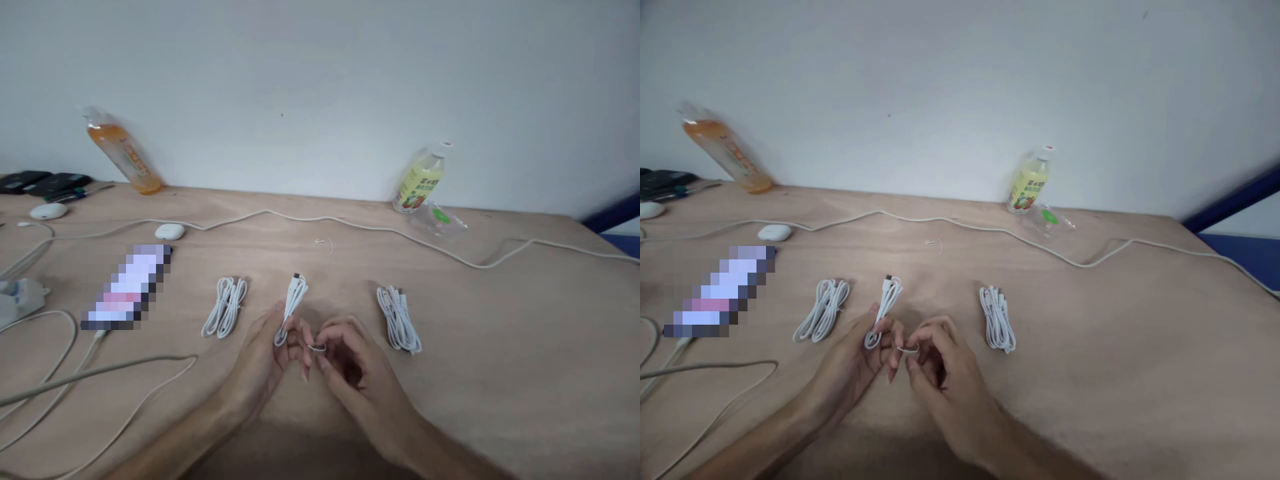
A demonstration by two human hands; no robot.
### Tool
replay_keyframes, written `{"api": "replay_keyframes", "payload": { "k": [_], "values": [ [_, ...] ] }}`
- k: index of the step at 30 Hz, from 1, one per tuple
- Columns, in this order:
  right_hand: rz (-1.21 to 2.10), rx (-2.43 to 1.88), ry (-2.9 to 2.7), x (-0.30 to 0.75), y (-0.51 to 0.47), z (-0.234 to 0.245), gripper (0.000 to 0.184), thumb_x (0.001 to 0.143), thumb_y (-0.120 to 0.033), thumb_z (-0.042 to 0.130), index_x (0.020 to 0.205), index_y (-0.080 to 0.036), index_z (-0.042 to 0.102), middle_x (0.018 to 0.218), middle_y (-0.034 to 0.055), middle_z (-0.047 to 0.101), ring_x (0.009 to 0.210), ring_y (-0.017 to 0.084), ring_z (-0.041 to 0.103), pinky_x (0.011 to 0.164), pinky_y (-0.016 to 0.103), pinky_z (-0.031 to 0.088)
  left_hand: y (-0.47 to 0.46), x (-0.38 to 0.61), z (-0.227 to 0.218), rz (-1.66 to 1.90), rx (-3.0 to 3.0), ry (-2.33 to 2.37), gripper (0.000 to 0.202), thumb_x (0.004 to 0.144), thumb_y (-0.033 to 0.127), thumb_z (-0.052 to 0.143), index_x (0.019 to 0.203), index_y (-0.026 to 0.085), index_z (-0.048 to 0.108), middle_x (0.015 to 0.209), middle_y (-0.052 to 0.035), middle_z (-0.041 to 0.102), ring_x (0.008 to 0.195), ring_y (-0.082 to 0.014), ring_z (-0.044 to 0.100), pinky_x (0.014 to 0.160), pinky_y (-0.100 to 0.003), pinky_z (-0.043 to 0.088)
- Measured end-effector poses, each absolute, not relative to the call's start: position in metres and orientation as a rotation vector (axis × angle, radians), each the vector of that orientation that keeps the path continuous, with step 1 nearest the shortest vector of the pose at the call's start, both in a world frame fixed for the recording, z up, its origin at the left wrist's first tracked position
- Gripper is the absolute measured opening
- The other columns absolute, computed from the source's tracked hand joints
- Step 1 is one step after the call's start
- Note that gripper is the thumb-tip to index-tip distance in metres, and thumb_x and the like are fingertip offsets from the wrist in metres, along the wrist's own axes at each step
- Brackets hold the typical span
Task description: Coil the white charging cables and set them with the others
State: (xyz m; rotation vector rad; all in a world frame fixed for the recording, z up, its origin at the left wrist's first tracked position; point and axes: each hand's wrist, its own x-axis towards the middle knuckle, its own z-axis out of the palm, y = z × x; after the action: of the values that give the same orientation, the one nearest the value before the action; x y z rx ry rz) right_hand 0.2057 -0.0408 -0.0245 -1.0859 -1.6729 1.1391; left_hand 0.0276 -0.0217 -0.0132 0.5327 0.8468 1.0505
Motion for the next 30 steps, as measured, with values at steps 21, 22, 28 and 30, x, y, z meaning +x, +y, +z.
{"api": "replay_keyframes", "payload": {
  "k": [21, 22, 28, 30],
  "values": [
    [1.142, -1.031, -1.573, 0.209, -0.038, -0.028, 0.01, 0.102, -0.021, 0.073, 0.099, -0.029, 0.078, 0.096, -0.0018, 0.071, 0.069, 0.011, 0.062, 0.06, 0.025, 0.05, -0.016, 0.027, 0.004, 1.02, 0.337, 0.864, 0.053, 0.117, 0.024, 0.032, 0.068, 0.018, 0.052, 0.064, -0.0031, 0.063, 0.048, -0.0105, 0.056, 0.042, -0.017, 0.05],
    [1.115, -1.021, -1.588, 0.209, -0.038, -0.027, 0.012, 0.102, -0.02, 0.072, 0.1, -0.029, 0.08, 0.1, -0.0009, 0.072, 0.072, 0.011, 0.064, 0.061, 0.024, 0.051, -0.016, 0.027, 0.004, 1.017, 0.335, 0.872, 0.053, 0.117, 0.025, 0.032, 0.069, 0.018, 0.052, 0.065, -0.0031, 0.064, 0.049, -0.0104, 0.057, 0.042, -0.017, 0.05],
    [1.051, -0.964, -1.659, 0.211, -0.04, -0.023, 0.017, 0.1, -0.015, 0.073, 0.098, -0.028, 0.083, 0.104, 0.0005, 0.076, 0.077, 0.01, 0.069, 0.058, 0.02, 0.051, -0.019, 0.026, -0.001, 0.951, 0.372, 0.904, 0.046, 0.115, 0.034, 0.043, 0.073, 0.018, 0.052, 0.067, -0.0009, 0.062, 0.047, -0.009, 0.055, 0.04, -0.016, 0.044],
    [1.127, -0.936, -1.643, 0.211, -0.042, -0.023, 0.015, 0.099, -0.015, 0.074, 0.097, -0.027, 0.083, 0.105, 0.0004, 0.077, 0.07, 0.008, 0.066, 0.052, 0.019, 0.049, -0.021, 0.025, -0.003, 0.926, 0.417, 0.919, 0.041, 0.111, 0.037, 0.054, 0.075, 0.018, 0.054, 0.069, -0.0002, 0.062, 0.048, -0.0087, 0.056, 0.041, -0.015, 0.043]
  ]
}}
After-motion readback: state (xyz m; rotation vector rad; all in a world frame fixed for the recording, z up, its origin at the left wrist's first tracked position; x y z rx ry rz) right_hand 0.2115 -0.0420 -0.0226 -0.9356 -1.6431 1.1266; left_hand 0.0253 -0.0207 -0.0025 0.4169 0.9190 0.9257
